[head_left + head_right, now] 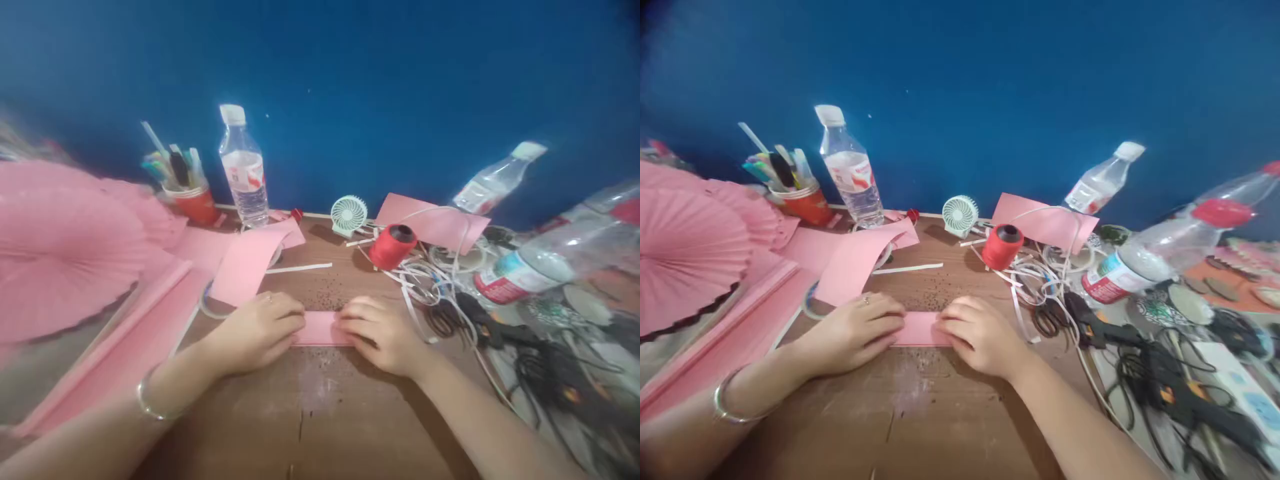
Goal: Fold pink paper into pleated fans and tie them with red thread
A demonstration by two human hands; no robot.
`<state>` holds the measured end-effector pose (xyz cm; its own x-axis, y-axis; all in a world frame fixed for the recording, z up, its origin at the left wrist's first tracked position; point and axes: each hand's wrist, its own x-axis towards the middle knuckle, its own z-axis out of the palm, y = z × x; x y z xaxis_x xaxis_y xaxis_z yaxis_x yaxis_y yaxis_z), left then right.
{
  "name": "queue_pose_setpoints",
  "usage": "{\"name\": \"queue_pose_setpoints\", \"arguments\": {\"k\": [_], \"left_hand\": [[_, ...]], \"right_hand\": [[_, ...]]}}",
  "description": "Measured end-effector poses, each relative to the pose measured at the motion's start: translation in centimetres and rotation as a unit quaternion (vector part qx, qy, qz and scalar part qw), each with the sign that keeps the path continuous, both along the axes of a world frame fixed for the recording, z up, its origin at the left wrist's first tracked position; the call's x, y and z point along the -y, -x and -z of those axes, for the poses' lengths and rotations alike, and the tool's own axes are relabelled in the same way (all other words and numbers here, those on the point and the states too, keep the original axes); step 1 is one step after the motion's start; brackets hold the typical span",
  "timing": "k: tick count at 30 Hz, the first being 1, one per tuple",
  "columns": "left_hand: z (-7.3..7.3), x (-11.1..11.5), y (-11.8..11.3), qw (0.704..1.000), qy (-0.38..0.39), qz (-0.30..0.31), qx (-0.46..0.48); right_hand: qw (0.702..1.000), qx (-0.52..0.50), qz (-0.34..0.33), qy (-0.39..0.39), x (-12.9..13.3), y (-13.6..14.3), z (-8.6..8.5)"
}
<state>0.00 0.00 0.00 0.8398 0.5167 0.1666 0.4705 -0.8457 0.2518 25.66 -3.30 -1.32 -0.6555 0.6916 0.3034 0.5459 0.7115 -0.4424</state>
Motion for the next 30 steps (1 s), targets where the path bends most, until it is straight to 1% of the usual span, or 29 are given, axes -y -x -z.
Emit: {"name": "queue_pose_setpoints", "arguments": {"k": [4, 12, 18, 24, 30], "left_hand": [[0.2, 0.1, 0.2, 1.000, 0.010, 0.000, 0.010], [0.3, -0.2, -0.1, 0.999, 0.040, 0.022, 0.007], [0.4, -0.5, 0.2, 0.998, 0.058, 0.037, 0.011], [0.2, -0.6, 0.1, 0.998, 0.047, 0.041, 0.016], [0.0, -0.7, 0.0, 0.999, 0.035, 0.039, 0.012]], "right_hand": [[1.000, -0.014, -0.010, 0.005, -0.3, -0.2, 0.7], [0.999, -0.029, -0.012, 0.032, -0.5, -0.3, 0.5], [0.998, -0.043, -0.016, 0.040, -0.6, -0.6, 1.0], [0.998, -0.034, 0.000, 0.062, -0.8, -0.8, 0.7], [0.993, -0.022, -0.004, 0.112, -1.5, -2.3, 0.5]]}}
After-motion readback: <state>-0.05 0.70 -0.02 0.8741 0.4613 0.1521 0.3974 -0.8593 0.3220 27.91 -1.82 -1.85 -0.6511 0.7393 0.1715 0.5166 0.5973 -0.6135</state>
